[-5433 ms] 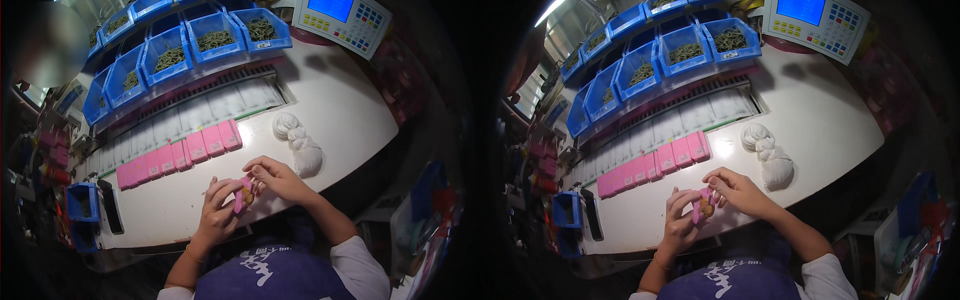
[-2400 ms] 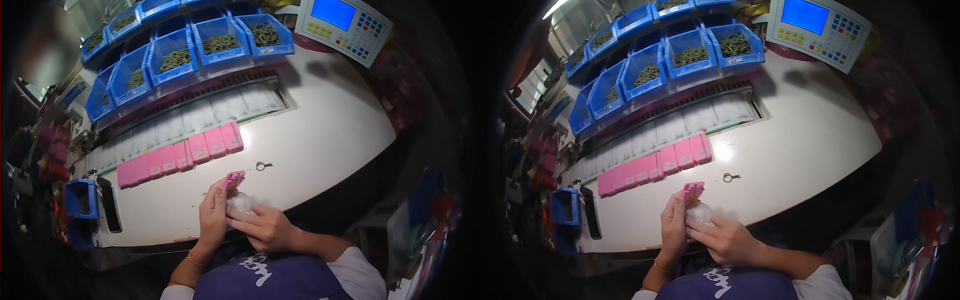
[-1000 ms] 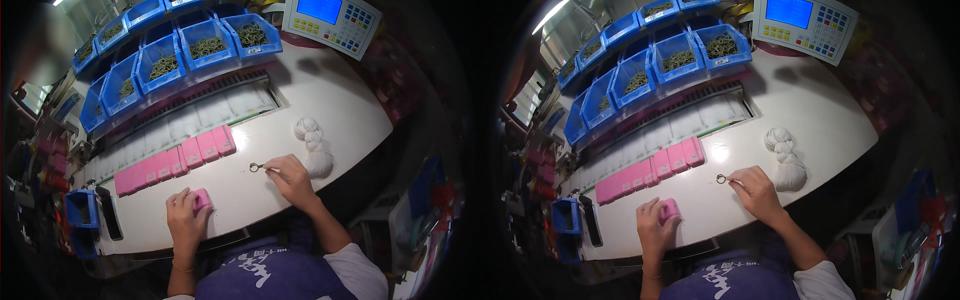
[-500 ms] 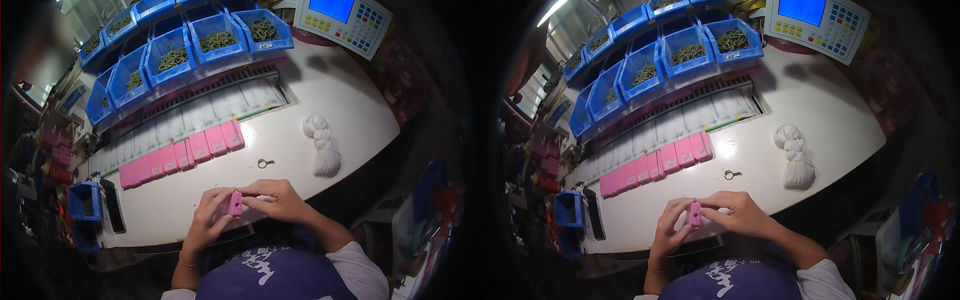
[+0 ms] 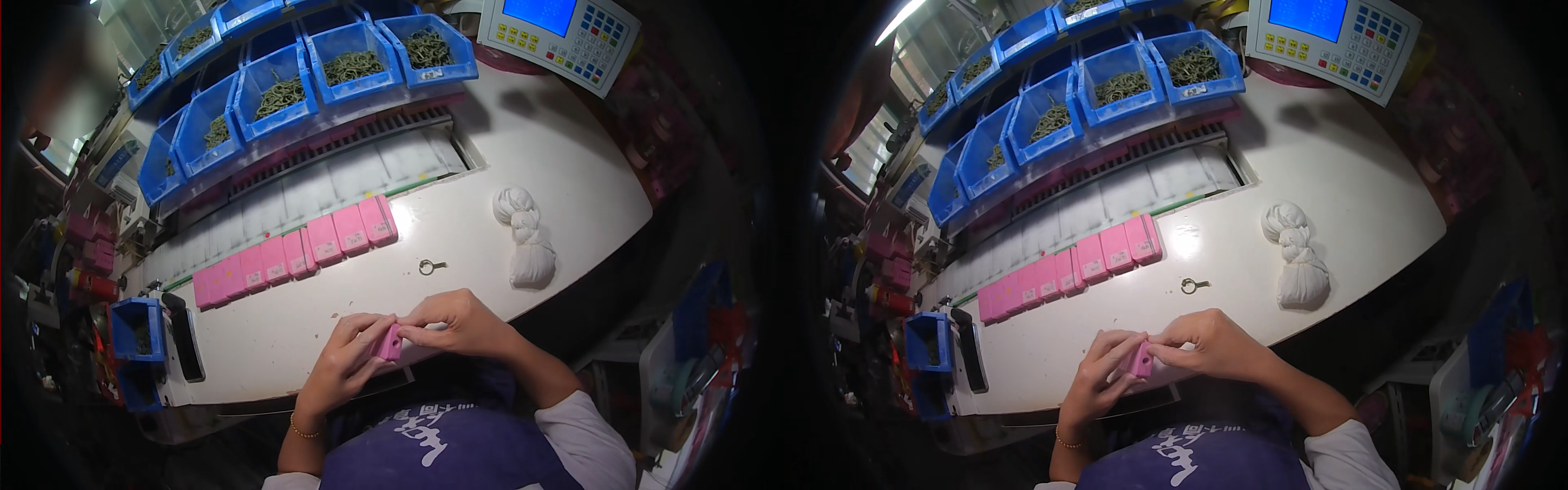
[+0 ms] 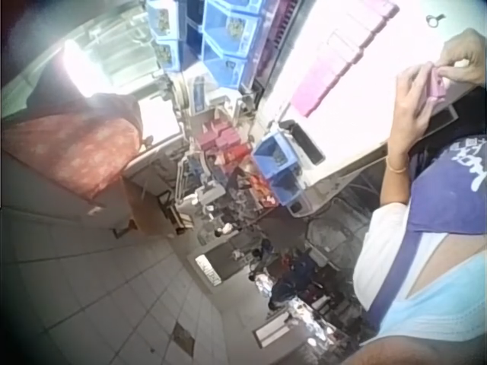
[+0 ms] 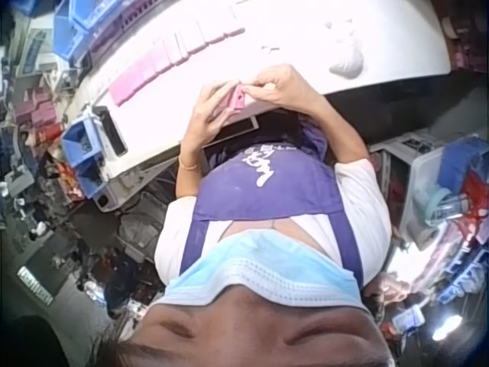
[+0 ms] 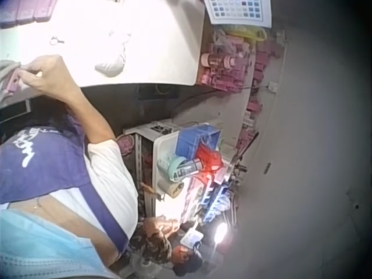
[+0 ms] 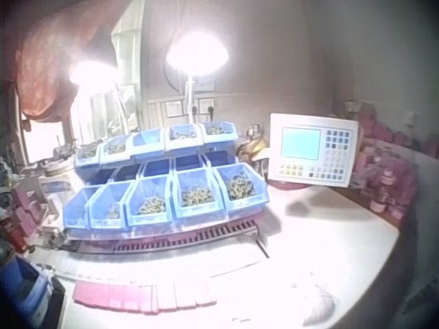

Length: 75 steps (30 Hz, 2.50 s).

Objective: Assembling small metal components into pink plastic molds or holders at a workshop desk.

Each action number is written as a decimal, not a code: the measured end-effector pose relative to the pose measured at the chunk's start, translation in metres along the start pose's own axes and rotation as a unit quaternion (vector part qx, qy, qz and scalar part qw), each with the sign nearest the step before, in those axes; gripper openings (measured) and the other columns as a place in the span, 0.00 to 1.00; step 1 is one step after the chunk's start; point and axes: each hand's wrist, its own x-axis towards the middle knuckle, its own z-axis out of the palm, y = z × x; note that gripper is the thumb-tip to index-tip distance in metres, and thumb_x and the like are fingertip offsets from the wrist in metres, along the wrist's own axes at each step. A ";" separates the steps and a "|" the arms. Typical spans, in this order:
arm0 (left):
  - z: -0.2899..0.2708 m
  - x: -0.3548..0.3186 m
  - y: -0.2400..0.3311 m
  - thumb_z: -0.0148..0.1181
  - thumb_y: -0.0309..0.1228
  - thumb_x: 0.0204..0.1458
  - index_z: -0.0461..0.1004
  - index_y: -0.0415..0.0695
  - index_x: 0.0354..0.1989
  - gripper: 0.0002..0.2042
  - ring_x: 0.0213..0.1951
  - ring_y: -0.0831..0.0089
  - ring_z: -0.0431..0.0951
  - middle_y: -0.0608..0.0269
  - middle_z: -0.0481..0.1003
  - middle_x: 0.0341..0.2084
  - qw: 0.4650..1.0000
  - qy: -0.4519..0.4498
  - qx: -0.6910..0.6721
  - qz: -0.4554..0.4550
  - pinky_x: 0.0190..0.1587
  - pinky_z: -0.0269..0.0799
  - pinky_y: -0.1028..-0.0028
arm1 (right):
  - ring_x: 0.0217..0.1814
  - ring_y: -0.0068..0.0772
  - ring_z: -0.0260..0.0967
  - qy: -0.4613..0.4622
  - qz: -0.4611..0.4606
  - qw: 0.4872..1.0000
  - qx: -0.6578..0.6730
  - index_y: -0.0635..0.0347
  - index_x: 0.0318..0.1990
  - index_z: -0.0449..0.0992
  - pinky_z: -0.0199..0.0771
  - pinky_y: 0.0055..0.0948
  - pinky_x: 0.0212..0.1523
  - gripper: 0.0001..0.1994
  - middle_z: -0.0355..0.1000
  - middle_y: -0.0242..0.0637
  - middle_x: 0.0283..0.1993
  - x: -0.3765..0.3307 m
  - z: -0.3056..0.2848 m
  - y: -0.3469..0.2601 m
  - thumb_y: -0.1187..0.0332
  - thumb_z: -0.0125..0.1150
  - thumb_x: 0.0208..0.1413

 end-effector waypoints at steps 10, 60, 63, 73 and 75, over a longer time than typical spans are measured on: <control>0.000 -0.007 -0.004 0.66 0.23 0.49 0.70 0.42 0.61 0.28 0.53 0.55 0.71 0.51 0.71 0.52 1.000 -0.020 0.006 -0.013 0.57 0.68 0.62 | 0.28 0.35 0.77 0.000 -0.030 0.998 -0.059 0.64 0.36 0.83 0.76 0.29 0.33 0.06 0.79 0.42 0.29 -0.001 0.010 0.007 0.71 0.67 0.53; 0.038 0.014 -0.001 0.66 0.23 0.54 0.78 0.35 0.24 0.08 0.21 0.85 0.58 0.73 0.64 0.20 0.815 0.289 -0.442 -0.239 0.25 0.51 0.79 | 0.40 0.41 0.71 0.232 -0.183 0.897 -0.329 0.61 0.39 0.76 0.73 0.37 0.43 0.13 0.73 0.37 0.37 0.003 0.050 0.001 0.70 0.69 0.46; 0.039 0.012 -0.001 0.66 0.23 0.54 0.79 0.35 0.25 0.07 0.21 0.85 0.58 0.73 0.64 0.20 0.823 0.297 -0.426 -0.231 0.25 0.51 0.79 | 0.41 0.41 0.71 0.216 -0.189 0.895 -0.341 0.61 0.38 0.77 0.73 0.37 0.44 0.11 0.74 0.38 0.37 0.004 0.051 0.001 0.70 0.68 0.46; 0.037 0.004 -0.007 0.67 0.19 0.51 0.80 0.37 0.36 0.05 0.32 0.82 0.69 0.67 0.70 0.36 0.880 0.272 -0.377 -0.100 0.33 0.64 0.82 | 0.38 0.42 0.73 0.211 -0.202 0.923 -0.252 0.63 0.39 0.78 0.76 0.36 0.38 0.11 0.75 0.38 0.36 0.002 0.046 -0.005 0.78 0.67 0.45; 0.034 0.004 -0.010 0.67 0.18 0.51 0.80 0.38 0.36 0.06 0.34 0.80 0.69 0.66 0.70 0.37 0.905 0.256 -0.327 -0.089 0.36 0.64 0.81 | 0.37 0.41 0.73 0.208 -0.203 0.922 -0.254 0.62 0.39 0.78 0.75 0.36 0.38 0.11 0.76 0.37 0.35 0.001 0.041 -0.005 0.80 0.68 0.45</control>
